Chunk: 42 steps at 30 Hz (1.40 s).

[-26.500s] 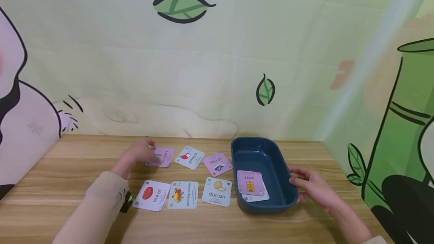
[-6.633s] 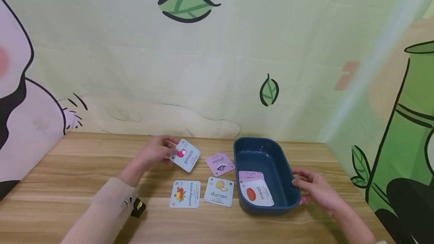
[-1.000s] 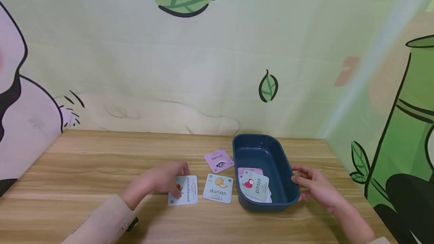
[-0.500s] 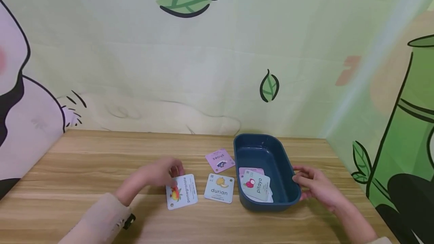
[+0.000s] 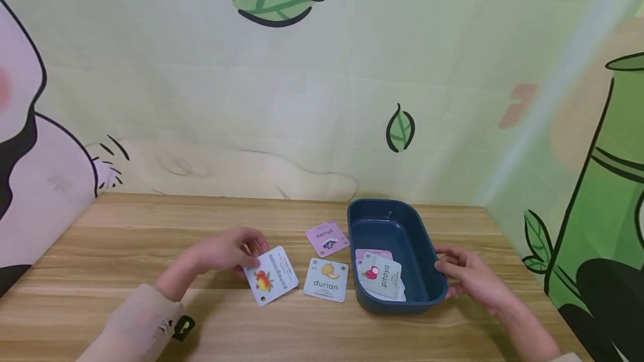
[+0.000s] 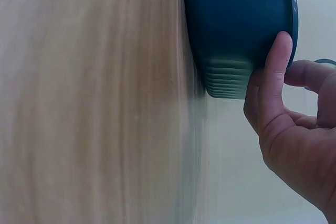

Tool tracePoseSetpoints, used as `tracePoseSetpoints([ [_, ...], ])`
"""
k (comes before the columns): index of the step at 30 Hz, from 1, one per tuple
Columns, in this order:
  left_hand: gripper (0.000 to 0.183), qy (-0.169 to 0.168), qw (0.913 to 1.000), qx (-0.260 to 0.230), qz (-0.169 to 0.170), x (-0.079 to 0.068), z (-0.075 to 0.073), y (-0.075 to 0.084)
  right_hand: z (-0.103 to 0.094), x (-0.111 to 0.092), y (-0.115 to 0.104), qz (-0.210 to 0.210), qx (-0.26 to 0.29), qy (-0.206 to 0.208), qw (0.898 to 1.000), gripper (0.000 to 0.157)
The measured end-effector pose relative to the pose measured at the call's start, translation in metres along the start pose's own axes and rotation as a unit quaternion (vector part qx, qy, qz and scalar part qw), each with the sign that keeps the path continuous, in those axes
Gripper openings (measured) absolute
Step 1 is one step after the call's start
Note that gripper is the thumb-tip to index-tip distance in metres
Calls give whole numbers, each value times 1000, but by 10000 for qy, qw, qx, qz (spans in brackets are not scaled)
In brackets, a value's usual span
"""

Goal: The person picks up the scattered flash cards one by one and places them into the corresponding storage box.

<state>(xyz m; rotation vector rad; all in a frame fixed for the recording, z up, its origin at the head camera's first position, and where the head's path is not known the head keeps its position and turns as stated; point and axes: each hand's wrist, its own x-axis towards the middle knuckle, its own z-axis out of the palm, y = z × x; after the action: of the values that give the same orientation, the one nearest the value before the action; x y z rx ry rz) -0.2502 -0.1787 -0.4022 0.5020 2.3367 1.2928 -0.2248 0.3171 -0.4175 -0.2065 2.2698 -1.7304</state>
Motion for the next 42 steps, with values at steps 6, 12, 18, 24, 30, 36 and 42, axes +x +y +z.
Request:
tracePoseSetpoints([
  [6,22,-46,9987,-500,118,1,-4,-3,1,-1,-1,-3,-17,0,10000,59],
  [12,25,11,9959,-852,317,3,-4,-3,1,-1,-1,25,-16,55,10000,58],
  [18,26,256,9916,-1187,434,8,5,1,1,0,0,77,-26,111,9999,58],
  [24,28,455,9871,-1422,570,15,14,2,0,-1,0,66,-16,85,9999,58],
  [30,30,477,9828,-1634,719,19,23,7,1,0,0,6,-14,12,10000,59],
  [36,30,565,9809,-1720,711,25,32,15,0,0,0,-48,-13,-65,10000,59],
  [42,31,571,9765,-1914,808,32,40,22,0,0,0,-6,-37,14,10000,59],
])
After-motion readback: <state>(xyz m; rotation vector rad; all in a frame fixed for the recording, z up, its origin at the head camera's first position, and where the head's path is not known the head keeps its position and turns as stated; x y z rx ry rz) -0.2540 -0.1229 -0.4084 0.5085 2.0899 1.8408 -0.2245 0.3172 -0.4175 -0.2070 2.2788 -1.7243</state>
